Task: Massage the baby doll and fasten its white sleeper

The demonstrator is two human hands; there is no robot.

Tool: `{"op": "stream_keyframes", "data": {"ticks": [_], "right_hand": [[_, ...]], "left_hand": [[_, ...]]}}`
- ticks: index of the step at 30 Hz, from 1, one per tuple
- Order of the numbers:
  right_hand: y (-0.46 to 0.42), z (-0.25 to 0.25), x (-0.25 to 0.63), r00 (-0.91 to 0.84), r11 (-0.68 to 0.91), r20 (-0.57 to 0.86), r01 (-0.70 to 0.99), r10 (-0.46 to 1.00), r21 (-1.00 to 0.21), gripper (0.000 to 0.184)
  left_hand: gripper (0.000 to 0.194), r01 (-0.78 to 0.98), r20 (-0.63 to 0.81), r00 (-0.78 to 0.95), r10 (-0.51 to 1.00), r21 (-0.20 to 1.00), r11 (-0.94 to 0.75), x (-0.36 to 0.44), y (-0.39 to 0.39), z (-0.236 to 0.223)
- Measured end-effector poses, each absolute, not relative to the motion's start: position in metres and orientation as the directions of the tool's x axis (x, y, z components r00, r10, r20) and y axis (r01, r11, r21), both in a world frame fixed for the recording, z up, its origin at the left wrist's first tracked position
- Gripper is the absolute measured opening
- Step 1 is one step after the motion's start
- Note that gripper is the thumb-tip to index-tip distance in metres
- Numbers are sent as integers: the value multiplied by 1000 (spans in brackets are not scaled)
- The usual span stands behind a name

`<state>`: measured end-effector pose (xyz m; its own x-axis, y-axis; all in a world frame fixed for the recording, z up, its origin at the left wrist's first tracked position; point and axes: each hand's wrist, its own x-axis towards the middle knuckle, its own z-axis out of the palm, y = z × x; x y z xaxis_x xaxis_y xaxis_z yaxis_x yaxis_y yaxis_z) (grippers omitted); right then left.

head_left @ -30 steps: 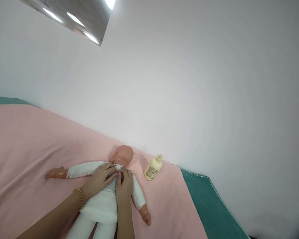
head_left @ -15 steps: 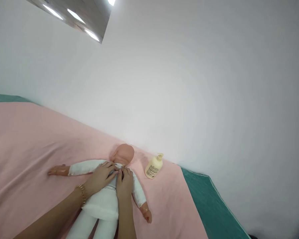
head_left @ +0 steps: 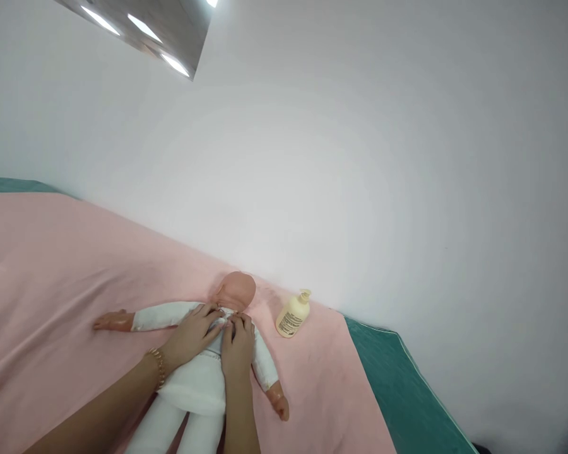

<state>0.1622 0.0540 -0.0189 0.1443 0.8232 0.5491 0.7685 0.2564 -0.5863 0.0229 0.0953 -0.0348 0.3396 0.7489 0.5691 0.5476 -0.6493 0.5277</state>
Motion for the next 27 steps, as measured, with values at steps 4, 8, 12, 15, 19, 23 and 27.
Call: {"op": "stream_keyframes", "data": {"ticks": [4, 8, 12, 15, 19, 23, 27], "right_hand": [[54, -19, 162, 149, 257, 547, 762, 824, -594, 22], [51, -19, 166, 170, 328, 578, 682, 798, -654, 24], [37, -15, 173, 247, 393, 609, 574, 754, -718, 28], [20, -15, 173, 283, 433, 622, 512, 730, -742, 32], [-8, -21, 165, 225, 449, 586, 452, 778, -770, 36], [-34, -27, 157, 109, 523, 619, 434, 778, -733, 33], [-48, -28, 154, 35, 612, 690, 430, 723, -664, 32]], "left_hand": [[33, 541, 561, 343, 754, 538, -646, 24, 95, -33], [33, 499, 568, 319, 759, 580, -644, 20, 88, -24], [32, 410, 610, 254, 751, 635, -654, 8, 75, -8], [32, 332, 625, 286, 727, 647, -687, 3, 64, 4], [33, 247, 654, 383, 653, 608, -754, 5, 48, 8], [30, 178, 720, 433, 542, 521, -835, 3, 27, -3], [30, 116, 724, 460, 514, 525, -843, -2, 6, -15]]}}
